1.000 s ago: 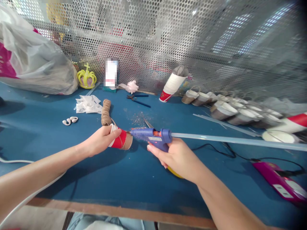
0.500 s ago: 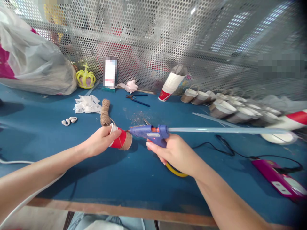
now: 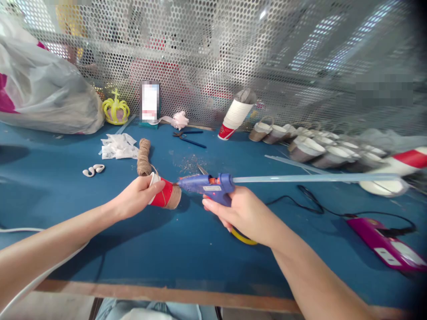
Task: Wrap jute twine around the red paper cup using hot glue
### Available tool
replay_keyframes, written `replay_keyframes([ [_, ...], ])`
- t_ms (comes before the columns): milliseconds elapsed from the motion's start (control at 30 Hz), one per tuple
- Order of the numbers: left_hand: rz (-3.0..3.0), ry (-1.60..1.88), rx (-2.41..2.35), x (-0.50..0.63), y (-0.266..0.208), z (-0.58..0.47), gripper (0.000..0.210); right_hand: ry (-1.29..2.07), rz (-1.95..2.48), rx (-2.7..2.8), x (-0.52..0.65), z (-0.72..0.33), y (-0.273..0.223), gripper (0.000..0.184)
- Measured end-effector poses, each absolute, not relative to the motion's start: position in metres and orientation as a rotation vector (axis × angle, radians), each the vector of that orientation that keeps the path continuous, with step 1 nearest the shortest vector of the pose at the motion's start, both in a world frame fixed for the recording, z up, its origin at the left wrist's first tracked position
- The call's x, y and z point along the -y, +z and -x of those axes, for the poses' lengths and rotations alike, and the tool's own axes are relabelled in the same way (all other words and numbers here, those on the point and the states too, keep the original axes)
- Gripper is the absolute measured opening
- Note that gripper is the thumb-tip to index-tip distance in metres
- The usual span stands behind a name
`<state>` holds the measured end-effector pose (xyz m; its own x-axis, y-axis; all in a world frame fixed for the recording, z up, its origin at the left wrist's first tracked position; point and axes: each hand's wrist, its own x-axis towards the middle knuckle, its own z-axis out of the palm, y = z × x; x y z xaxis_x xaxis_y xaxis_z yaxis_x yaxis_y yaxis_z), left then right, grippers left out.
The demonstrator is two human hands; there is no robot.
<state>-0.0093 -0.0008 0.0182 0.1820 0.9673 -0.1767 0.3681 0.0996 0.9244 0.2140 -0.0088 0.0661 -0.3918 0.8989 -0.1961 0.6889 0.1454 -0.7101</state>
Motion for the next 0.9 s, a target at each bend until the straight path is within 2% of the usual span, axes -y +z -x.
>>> replay_keyframes([
  [167, -1.222, 0.821, -1.316, 0.000, 0.019, 0.007, 0.035, 1.211, 1.483, 2.038, 0.005, -0.224, 0.073, 0.019],
  [300, -1.069, 0.863, -1.239, 0.000, 0.020, 0.007, 0.036, 1.017, 1.499, 1.800, -0.028, -0.235, 0.075, 0.016],
  [367, -1.057, 0.877, -1.225, 0.001, 0.020, 0.008, 0.036, 0.852, 1.620, 1.744, -0.054, -0.240, 0.070, 0.022],
  [467, -1.059, 0.887, -1.211, 0.002, 0.020, 0.009, 0.038, 0.804, 1.902, 1.688, -0.092, -0.245, 0.055, 0.037],
  [667, -1.073, 0.863, -1.201, 0.002, 0.021, 0.009, 0.041, 0.719, 2.111, 1.709, -0.129, -0.252, 0.033, 0.031],
  [800, -1.141, 0.853, -1.226, 0.002, 0.019, 0.008, 0.042, 0.578, 2.044, 1.858, -0.125, -0.232, 0.046, 0.029],
  [900, -1.211, 0.836, -1.245, 0.003, 0.018, 0.008, 0.043, 0.739, 1.826, 2.069, -0.108, -0.193, 0.055, 0.037],
])
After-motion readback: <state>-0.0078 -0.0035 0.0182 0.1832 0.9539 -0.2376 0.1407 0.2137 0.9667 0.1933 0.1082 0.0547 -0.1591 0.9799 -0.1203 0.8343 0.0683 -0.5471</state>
